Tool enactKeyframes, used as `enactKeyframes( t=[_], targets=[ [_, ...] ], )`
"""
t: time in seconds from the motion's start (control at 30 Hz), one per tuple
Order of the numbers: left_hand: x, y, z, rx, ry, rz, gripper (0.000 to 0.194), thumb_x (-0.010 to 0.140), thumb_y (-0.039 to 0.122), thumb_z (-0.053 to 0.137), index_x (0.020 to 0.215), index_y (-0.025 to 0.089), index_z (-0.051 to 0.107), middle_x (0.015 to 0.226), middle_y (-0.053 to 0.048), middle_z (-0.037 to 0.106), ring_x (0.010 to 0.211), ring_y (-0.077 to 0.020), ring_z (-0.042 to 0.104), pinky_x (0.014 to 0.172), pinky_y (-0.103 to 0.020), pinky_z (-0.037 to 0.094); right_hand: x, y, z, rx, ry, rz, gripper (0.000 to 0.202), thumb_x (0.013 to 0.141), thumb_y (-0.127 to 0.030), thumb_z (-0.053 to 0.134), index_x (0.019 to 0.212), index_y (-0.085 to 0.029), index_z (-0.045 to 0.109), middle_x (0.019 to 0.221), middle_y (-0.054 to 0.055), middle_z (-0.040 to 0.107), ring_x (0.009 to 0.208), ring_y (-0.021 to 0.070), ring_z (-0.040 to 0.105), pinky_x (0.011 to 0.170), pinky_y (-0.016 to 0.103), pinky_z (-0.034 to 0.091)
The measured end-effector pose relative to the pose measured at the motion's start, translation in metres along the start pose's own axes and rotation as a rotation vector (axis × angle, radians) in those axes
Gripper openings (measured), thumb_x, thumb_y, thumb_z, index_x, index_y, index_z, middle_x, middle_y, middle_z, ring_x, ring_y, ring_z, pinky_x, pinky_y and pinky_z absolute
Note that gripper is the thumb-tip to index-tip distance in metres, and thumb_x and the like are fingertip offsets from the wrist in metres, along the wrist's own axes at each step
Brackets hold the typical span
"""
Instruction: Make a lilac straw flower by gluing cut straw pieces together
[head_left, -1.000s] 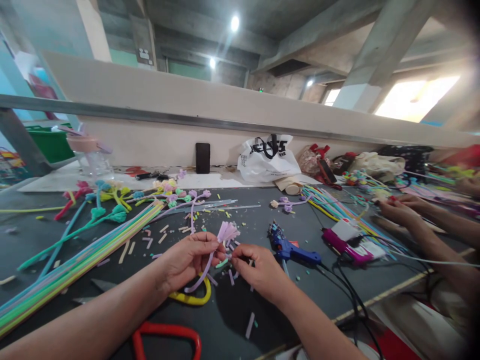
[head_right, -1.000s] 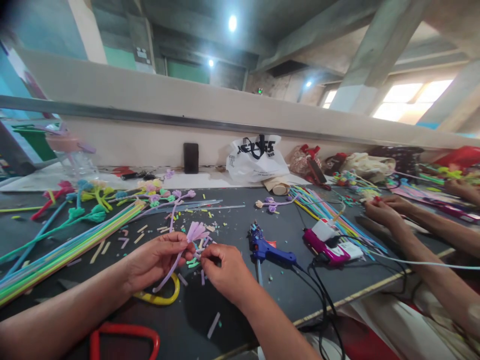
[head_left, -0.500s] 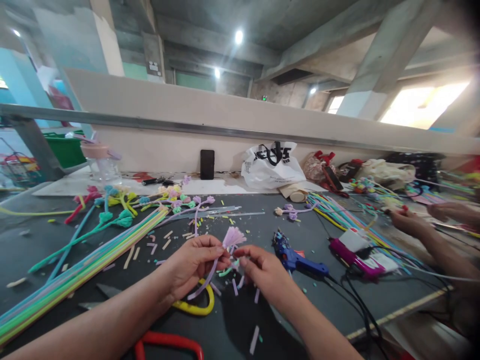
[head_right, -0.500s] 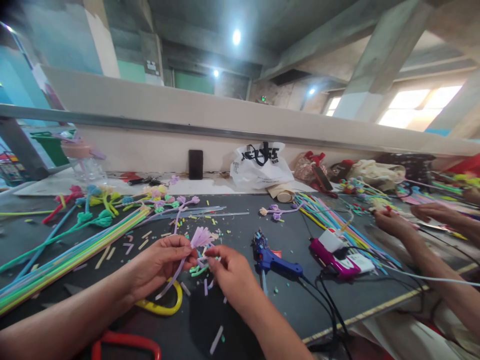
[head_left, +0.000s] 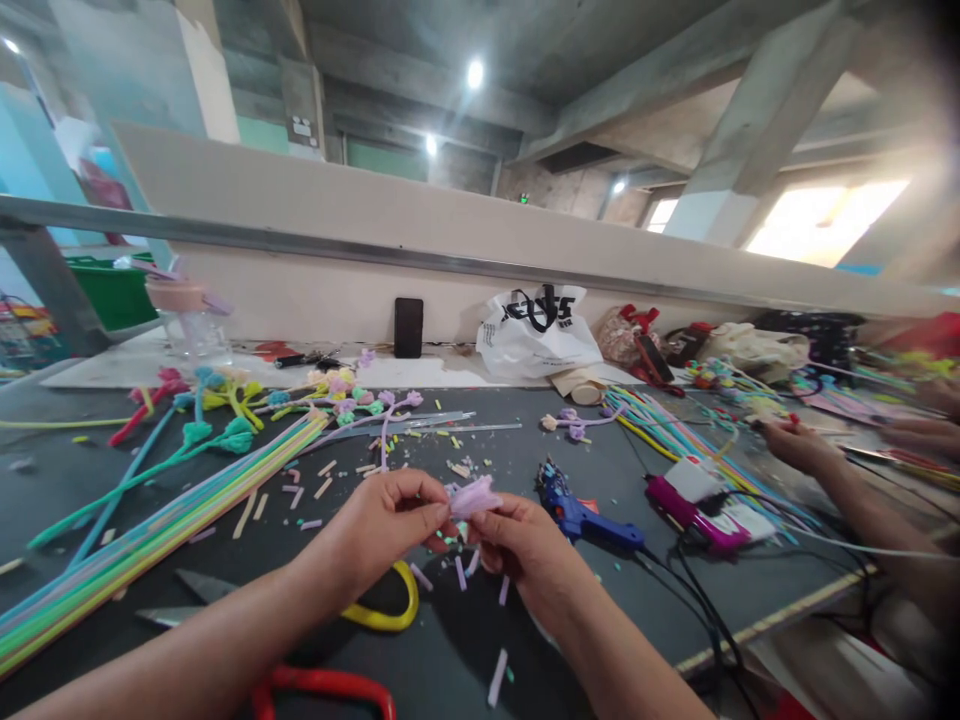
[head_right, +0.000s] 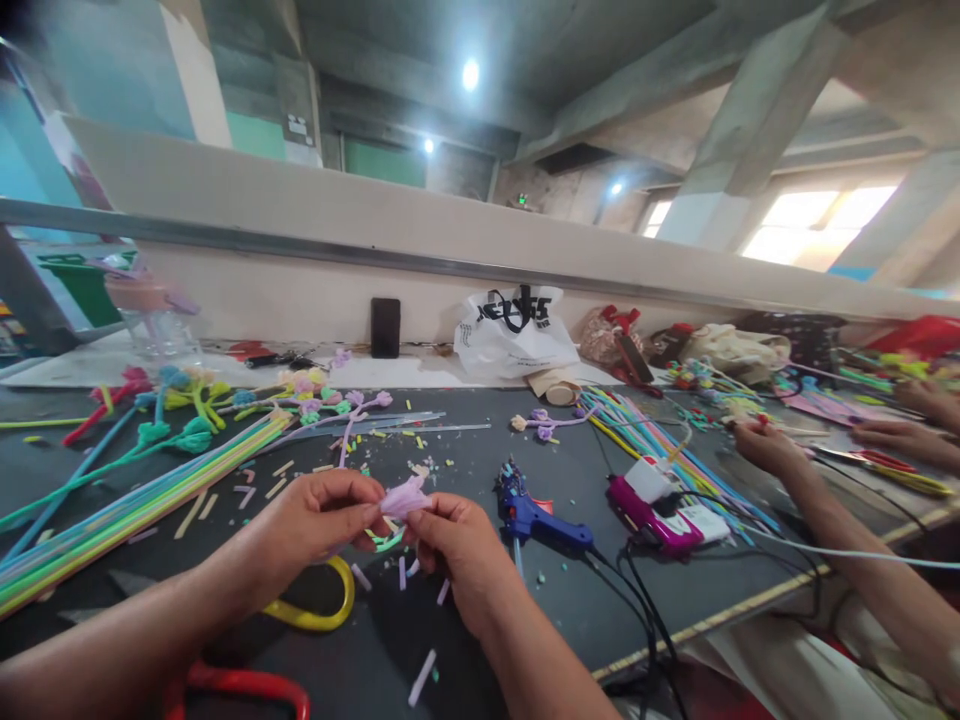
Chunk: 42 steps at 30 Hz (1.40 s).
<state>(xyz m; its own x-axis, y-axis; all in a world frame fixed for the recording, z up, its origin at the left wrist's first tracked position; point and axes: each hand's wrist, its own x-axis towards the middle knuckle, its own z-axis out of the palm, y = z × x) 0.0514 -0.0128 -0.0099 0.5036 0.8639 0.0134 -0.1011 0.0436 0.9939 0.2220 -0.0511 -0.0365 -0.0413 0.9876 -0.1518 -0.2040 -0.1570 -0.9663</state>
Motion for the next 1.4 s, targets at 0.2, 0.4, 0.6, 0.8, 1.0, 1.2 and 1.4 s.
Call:
enactKeyframes(
  t=[0.2, 0.4, 0.6, 0.8, 1.0, 1.2, 1.4],
  targets=[
    [-0.010, 0.009, -0.001, 0.528, 0.031, 0.452, 0.014, 0.070, 0.011, 0.061, 0.064, 0.020, 0.070, 0.084, -0.006, 0.061, 0.078, -0.0165, 0.055, 0.072, -0.022, 0.042, -0.005, -0.027, -0.025, -0.480, 0.390, -0.301, 0.020, 0.071, -0.036, 0.059, 0.075, -0.016, 0.060, 0.061, -0.002, 0.054, 0.051, 0.0089, 0.042, 0.050, 0.022, 0.033],
    [-0.012, 0.000, -0.005, 0.524, -0.026, 0.501, 0.016, 0.076, 0.015, 0.056, 0.074, 0.021, 0.070, 0.091, -0.007, 0.059, 0.084, -0.0182, 0.052, 0.078, -0.022, 0.039, -0.034, -0.048, -0.017, -0.955, 0.281, -0.682, 0.012, 0.080, -0.028, 0.053, 0.074, -0.020, 0.060, 0.073, 0.002, 0.061, 0.069, 0.0154, 0.055, 0.067, 0.027, 0.040],
    [-0.014, -0.004, -0.005, 0.670, -0.051, 0.538, 0.018, 0.081, 0.017, 0.050, 0.081, 0.020, 0.068, 0.091, -0.007, 0.058, 0.086, -0.0173, 0.053, 0.081, -0.025, 0.040, -0.034, -0.042, -0.005, -1.182, 0.160, -0.895, 0.008, 0.080, -0.015, 0.053, 0.075, -0.020, 0.057, 0.068, 0.000, 0.063, 0.065, 0.0127, 0.056, 0.078, 0.031, 0.033],
    [-0.013, -0.004, -0.003, 0.994, -0.061, 0.633, 0.022, 0.086, 0.015, 0.039, 0.082, 0.017, 0.061, 0.088, -0.005, 0.057, 0.084, -0.0135, 0.053, 0.078, -0.024, 0.043, -0.032, -0.038, -0.005, -1.297, 0.101, -0.943, 0.010, 0.082, -0.012, 0.051, 0.078, -0.021, 0.056, 0.070, -0.003, 0.063, 0.067, 0.0115, 0.054, 0.082, 0.034, 0.026],
    [-0.015, -0.005, -0.001, 1.045, -0.064, 0.645, 0.022, 0.086, 0.014, 0.039, 0.078, 0.017, 0.059, 0.084, -0.005, 0.056, 0.080, -0.0130, 0.053, 0.074, -0.023, 0.044, -0.032, -0.035, -0.004, -1.376, 0.121, -0.916, 0.013, 0.084, -0.014, 0.047, 0.077, -0.020, 0.057, 0.071, -0.002, 0.063, 0.068, 0.0123, 0.053, 0.083, 0.035, 0.023],
    [-0.014, -0.008, -0.001, 1.027, -0.059, 0.599, 0.021, 0.086, 0.014, 0.040, 0.078, 0.017, 0.059, 0.083, -0.004, 0.056, 0.079, -0.0131, 0.052, 0.074, -0.024, 0.043, -0.033, -0.033, -0.003, -1.407, 0.126, -0.912, 0.016, 0.086, -0.016, 0.044, 0.076, -0.020, 0.056, 0.070, -0.001, 0.062, 0.067, 0.0126, 0.052, 0.085, 0.036, 0.023],
    [-0.012, -0.010, -0.001, 0.977, -0.018, 0.648, 0.023, 0.084, 0.014, 0.042, 0.075, 0.018, 0.062, 0.078, -0.004, 0.058, 0.075, -0.0122, 0.054, 0.071, -0.022, 0.044, -0.032, -0.032, -0.003, -1.413, 0.137, -0.952, 0.016, 0.086, -0.016, 0.043, 0.078, -0.020, 0.056, 0.070, -0.001, 0.061, 0.068, 0.0126, 0.051, 0.085, 0.036, 0.023]
  ],
)
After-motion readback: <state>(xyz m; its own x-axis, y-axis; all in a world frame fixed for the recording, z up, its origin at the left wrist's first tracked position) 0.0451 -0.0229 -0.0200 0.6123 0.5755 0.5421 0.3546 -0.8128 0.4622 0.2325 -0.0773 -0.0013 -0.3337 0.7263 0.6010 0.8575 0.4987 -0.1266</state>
